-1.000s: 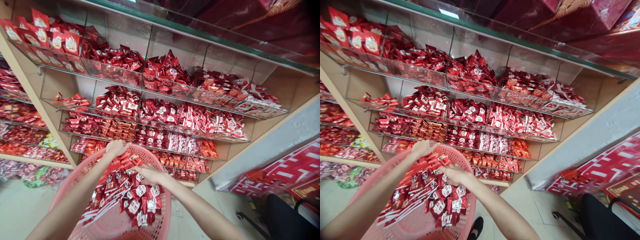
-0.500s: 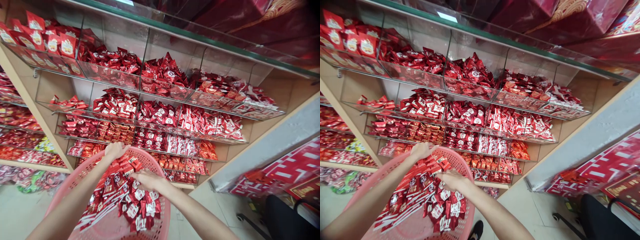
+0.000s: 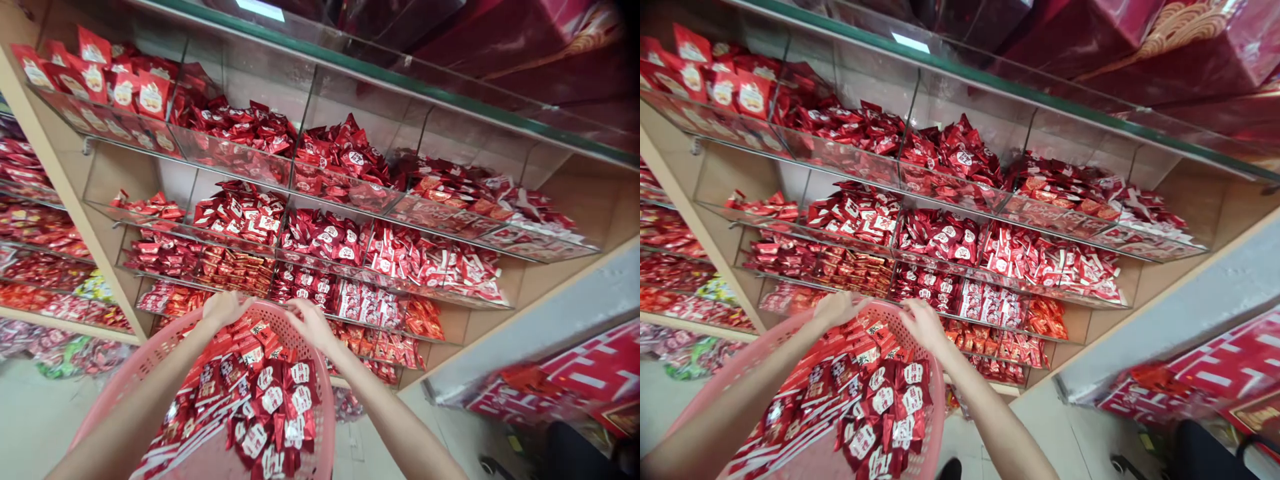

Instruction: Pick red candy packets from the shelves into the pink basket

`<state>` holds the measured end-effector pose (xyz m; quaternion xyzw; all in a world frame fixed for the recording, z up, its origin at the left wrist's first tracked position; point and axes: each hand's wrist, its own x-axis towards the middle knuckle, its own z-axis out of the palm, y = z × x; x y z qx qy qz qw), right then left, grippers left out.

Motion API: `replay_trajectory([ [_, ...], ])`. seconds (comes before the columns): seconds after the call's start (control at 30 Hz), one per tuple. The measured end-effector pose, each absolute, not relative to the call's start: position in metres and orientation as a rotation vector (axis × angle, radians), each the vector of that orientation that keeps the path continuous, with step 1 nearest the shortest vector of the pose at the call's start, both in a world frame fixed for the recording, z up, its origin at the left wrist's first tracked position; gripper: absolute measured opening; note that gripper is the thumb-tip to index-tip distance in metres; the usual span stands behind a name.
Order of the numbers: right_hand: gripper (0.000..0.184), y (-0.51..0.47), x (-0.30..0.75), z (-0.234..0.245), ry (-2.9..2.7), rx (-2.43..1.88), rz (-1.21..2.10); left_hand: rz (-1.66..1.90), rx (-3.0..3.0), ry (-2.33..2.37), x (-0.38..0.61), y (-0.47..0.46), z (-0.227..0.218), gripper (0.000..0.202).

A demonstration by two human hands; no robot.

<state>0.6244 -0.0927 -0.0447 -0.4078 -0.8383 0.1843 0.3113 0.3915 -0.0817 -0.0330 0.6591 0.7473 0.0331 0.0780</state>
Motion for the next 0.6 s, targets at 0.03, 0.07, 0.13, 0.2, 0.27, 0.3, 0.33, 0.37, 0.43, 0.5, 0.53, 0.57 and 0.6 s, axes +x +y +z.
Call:
replay_trajectory([
  [0.03,0.024,-0.08,0.624,-0.05,-2.117,-1.129,0.486,0.1,1.969,2.249,0.388,-0.082,-0.035,0.069],
  [0.07,0.022,-0.067,0.623,-0.055,-2.048,-1.194,0.481,0.099,1.957,2.262,0.384,-0.083,-0.037,0.07],
  [0.13,0.02,-0.045,0.617,-0.064,-2.009,-1.317,0.434,0.097,1.929,2.293,0.377,-0.084,-0.04,0.072],
  [0.2,0.02,-0.029,0.608,-0.071,-2.042,-1.419,0.322,0.095,1.913,2.31,0.371,-0.086,-0.043,0.073],
  [0.27,0.022,-0.017,0.598,-0.075,-2.073,-1.5,0.192,0.094,1.905,2.319,0.366,-0.087,-0.044,0.072],
  [0.3,0.024,-0.012,0.593,-0.077,-2.082,-1.541,0.13,0.092,1.901,2.324,0.364,-0.088,-0.044,0.072],
  [0.33,0.026,-0.007,0.589,-0.078,-2.092,-1.579,0.078,0.089,1.897,2.329,0.363,-0.088,-0.044,0.072],
  [0.37,0.029,-0.002,0.585,-0.079,-2.101,-1.612,0.039,0.085,1.89,2.336,0.361,-0.088,-0.043,0.071],
  [0.43,0.033,0.007,0.578,-0.081,-2.114,-1.663,-0.005,0.071,1.883,2.347,0.359,-0.089,-0.043,0.071],
  [0.5,0.037,0.016,0.573,-0.083,-2.111,-1.701,-0.018,0.064,1.883,2.345,0.357,-0.089,-0.044,0.07],
  [0.53,0.039,0.02,0.571,-0.084,-2.105,-1.715,-0.018,0.064,1.882,2.34,0.356,-0.089,-0.045,0.07],
  [0.57,0.041,0.023,0.568,-0.086,-2.102,-1.728,-0.021,0.07,1.875,2.334,0.356,-0.089,-0.046,0.07],
  [0.6,0.043,0.026,0.566,-0.087,-2.099,-1.738,-0.028,0.083,1.847,2.33,0.355,-0.089,-0.047,0.069],
])
